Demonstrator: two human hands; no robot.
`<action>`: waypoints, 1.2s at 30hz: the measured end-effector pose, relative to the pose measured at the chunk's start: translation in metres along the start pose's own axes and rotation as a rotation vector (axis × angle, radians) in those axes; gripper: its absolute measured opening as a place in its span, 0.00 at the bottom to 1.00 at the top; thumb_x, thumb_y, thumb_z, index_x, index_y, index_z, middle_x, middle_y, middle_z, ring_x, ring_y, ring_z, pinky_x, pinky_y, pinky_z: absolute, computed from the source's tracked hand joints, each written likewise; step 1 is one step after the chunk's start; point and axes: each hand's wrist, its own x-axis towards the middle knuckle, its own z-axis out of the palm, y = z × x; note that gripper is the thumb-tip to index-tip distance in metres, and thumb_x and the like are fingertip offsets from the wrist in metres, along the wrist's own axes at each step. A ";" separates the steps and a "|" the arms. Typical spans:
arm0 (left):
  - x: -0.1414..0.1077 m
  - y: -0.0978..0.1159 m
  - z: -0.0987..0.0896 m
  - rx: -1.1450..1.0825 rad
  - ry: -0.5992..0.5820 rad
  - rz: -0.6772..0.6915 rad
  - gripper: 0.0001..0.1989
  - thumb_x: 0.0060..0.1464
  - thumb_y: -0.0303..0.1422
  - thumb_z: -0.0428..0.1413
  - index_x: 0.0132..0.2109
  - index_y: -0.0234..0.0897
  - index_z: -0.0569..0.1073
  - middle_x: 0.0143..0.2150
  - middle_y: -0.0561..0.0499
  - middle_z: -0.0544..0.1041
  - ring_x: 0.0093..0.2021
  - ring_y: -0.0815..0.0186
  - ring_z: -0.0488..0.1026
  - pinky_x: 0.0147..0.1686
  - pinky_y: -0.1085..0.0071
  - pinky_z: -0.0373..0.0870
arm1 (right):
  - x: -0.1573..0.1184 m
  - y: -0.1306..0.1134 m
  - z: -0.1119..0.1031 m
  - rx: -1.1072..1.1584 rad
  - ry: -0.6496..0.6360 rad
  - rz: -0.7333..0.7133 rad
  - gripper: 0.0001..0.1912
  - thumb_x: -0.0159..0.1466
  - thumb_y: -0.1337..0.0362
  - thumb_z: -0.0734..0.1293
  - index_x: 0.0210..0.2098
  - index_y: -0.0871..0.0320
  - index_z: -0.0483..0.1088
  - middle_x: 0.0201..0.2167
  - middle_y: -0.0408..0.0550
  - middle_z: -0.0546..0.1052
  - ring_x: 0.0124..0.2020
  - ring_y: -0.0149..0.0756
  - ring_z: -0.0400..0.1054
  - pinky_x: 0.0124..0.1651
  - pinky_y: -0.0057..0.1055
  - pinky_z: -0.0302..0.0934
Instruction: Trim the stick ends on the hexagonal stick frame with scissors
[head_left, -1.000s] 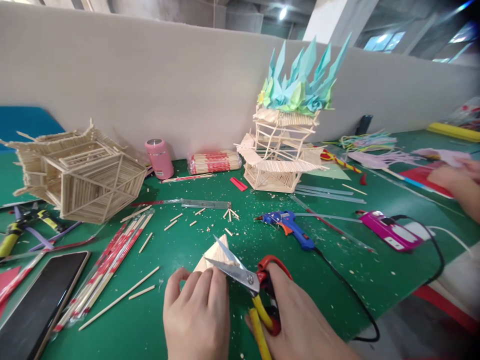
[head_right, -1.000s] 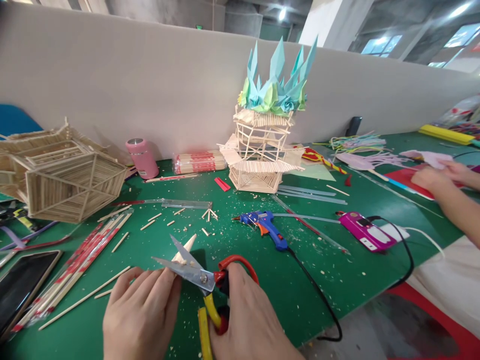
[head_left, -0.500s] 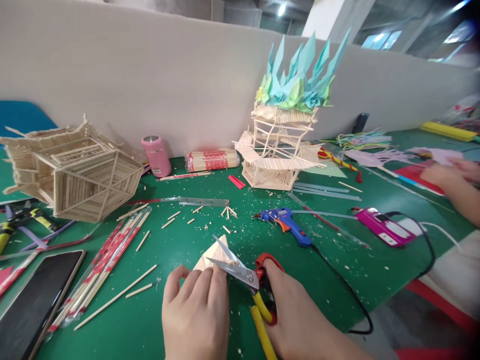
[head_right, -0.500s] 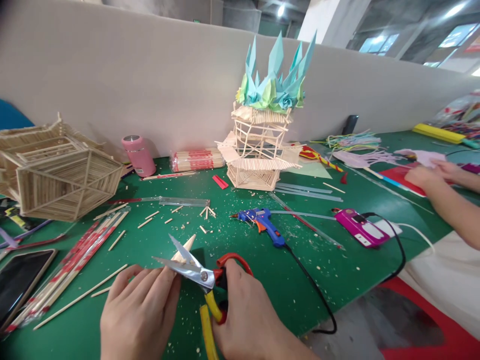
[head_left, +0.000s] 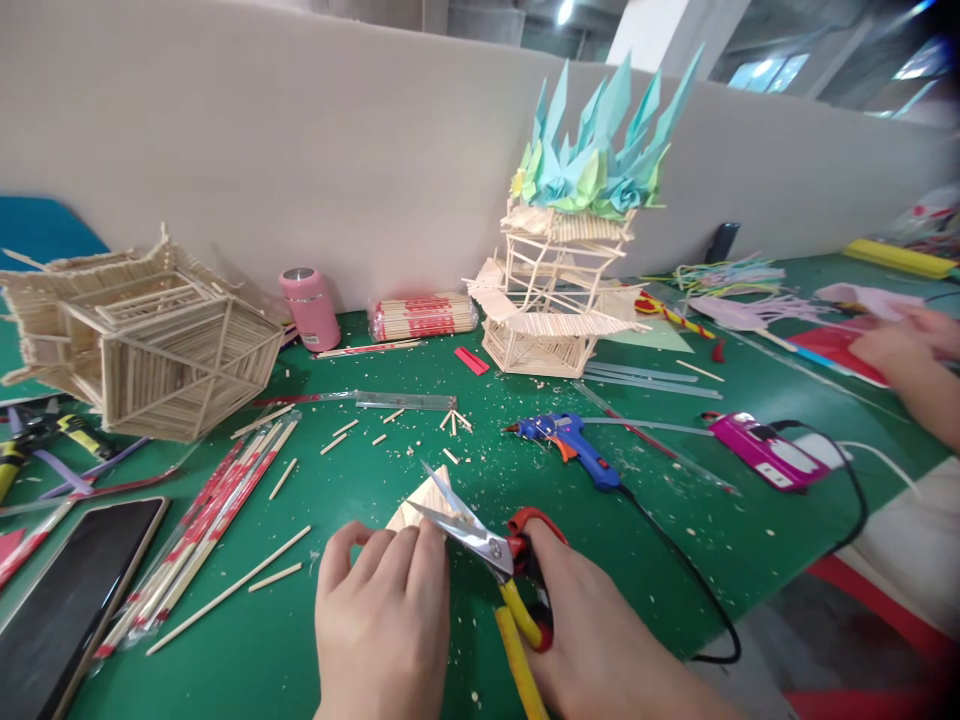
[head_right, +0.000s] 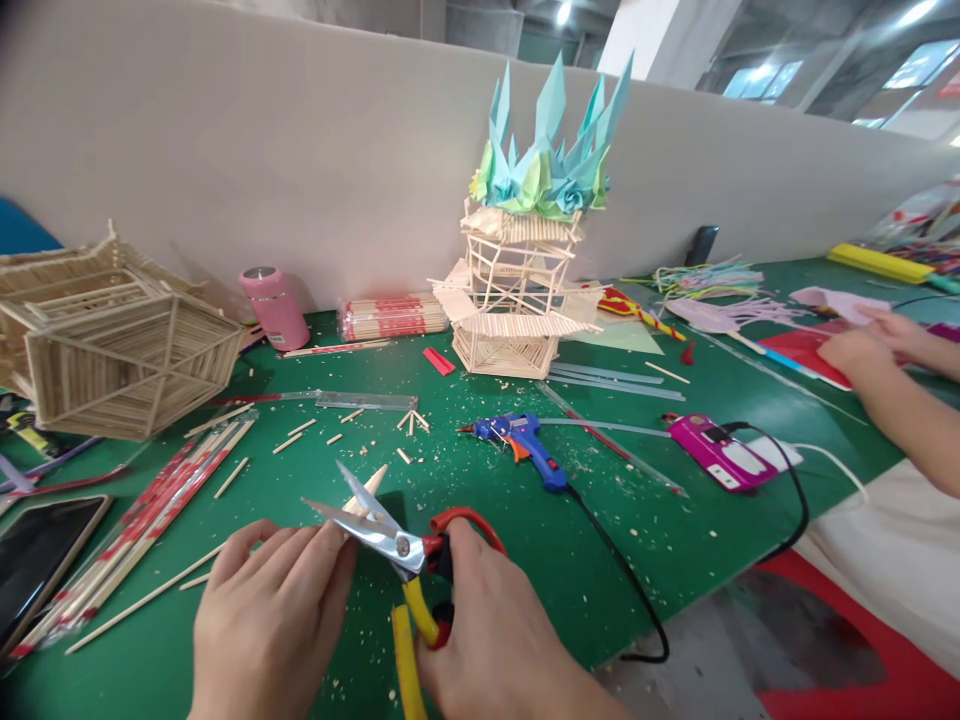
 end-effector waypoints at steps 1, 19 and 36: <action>0.001 -0.001 -0.002 -0.019 -0.013 -0.007 0.07 0.56 0.23 0.50 0.32 0.34 0.71 0.20 0.55 0.72 0.20 0.66 0.68 0.34 0.64 0.60 | 0.000 0.000 -0.003 -0.035 0.015 -0.014 0.14 0.49 0.66 0.64 0.33 0.55 0.55 0.30 0.49 0.71 0.30 0.42 0.66 0.29 0.33 0.56; 0.017 -0.016 -0.030 -0.884 -0.407 -0.409 0.10 0.52 0.27 0.53 0.32 0.41 0.79 0.25 0.53 0.79 0.25 0.66 0.75 0.24 0.74 0.70 | 0.002 -0.002 -0.045 -0.214 -0.019 -0.251 0.11 0.50 0.65 0.63 0.33 0.55 0.58 0.27 0.48 0.71 0.27 0.41 0.66 0.26 0.35 0.55; -0.004 -0.016 -0.025 -1.495 -0.949 -0.927 0.07 0.48 0.31 0.57 0.29 0.36 0.79 0.22 0.56 0.75 0.22 0.72 0.65 0.25 0.75 0.60 | -0.003 0.018 -0.032 -0.103 -0.340 -0.237 0.14 0.49 0.69 0.65 0.36 0.55 0.65 0.34 0.51 0.75 0.34 0.43 0.70 0.33 0.34 0.60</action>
